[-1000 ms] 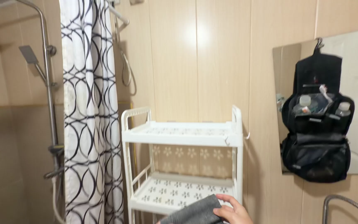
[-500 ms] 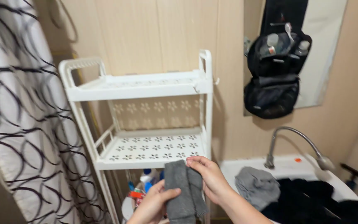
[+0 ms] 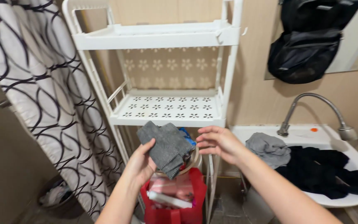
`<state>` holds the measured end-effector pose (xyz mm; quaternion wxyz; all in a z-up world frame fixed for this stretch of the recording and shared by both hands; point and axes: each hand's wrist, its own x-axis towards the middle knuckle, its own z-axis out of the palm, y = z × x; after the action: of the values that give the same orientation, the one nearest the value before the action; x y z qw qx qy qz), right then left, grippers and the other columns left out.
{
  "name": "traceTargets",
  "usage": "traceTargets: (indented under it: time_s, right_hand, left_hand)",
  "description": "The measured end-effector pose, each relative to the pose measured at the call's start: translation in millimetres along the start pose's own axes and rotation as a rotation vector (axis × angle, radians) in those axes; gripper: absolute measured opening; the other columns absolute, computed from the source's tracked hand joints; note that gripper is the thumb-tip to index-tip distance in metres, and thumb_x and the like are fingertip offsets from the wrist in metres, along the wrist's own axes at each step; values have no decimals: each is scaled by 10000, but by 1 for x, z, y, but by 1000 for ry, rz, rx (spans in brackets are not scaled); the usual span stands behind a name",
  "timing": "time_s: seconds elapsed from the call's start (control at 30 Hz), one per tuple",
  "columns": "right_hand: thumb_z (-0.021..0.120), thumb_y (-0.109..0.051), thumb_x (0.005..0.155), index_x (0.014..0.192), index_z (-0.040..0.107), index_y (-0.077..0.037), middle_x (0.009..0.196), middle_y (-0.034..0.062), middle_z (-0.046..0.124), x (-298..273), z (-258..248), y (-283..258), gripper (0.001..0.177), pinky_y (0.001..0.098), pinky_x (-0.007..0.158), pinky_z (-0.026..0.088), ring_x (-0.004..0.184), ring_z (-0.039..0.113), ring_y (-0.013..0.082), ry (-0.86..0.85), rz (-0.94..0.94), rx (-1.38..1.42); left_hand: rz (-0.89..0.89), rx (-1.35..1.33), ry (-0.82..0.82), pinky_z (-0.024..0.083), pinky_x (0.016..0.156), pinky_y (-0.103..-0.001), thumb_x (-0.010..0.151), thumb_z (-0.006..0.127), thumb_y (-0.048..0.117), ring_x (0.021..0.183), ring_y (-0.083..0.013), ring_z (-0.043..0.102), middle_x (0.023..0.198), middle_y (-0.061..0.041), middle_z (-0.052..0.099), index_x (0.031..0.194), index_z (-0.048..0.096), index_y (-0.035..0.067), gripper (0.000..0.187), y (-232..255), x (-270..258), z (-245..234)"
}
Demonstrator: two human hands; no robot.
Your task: The person moves fabric conditioner, detergent, and disinfectant from a shelf to the toilet lid, then retrieves a cloth and washes it by hand using liquid soap and tap water.
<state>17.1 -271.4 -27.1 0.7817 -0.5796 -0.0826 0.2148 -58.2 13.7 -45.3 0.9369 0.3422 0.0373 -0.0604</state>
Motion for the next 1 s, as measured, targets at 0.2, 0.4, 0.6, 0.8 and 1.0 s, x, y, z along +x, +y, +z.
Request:
traceTargets:
  time_s: [0.2,0.4,0.6,0.8,1.0]
  right_hand:
    - [593,-68,931,1206,613,15,1040,164,698,19,-7,4,288,432,796,642,922,732,271,55,50,-77]
    - [643,-90,917,1174,701,-15,953,105,738,78,-12,59,274,359,716,627,852,714,196,99,80,-380]
    - [759,-170,813,1280,715,-113,904,197,760,178,-26,136,473,382,707,618,810,758,298,254,89,-1000]
    - [914,-343,670,1275,673,-125,1086,199,736,249,-36,205,687,409,940,549,1036,713,339,337,-25,-1328]
    - [910,-337,648,1108,771,-94,985,191,769,272,-38,236,539,403,871,574,929,750,332,451,-137,-1164]
  left_hand:
    - [58,-4,127,511,1055,-465,942,568,203,1197,-314,668,1323,-190,678,1334,565,-26,454,41,-35,-42]
    - [50,-34,249,505,1052,-489,930,566,178,1183,-325,671,1297,-201,689,1300,569,-27,423,40,-54,-74]
    - [31,-110,237,514,1030,-480,923,583,146,1153,-316,675,1281,-183,688,1273,561,-33,394,21,-29,-122]
    - [-23,-132,339,517,1022,-489,921,561,143,1137,-313,682,1248,-183,703,1291,564,-1,398,6,0,-159]
    - [-39,-120,353,519,1019,-469,915,567,123,1143,-294,684,1241,-160,714,1288,570,15,388,10,6,-181]
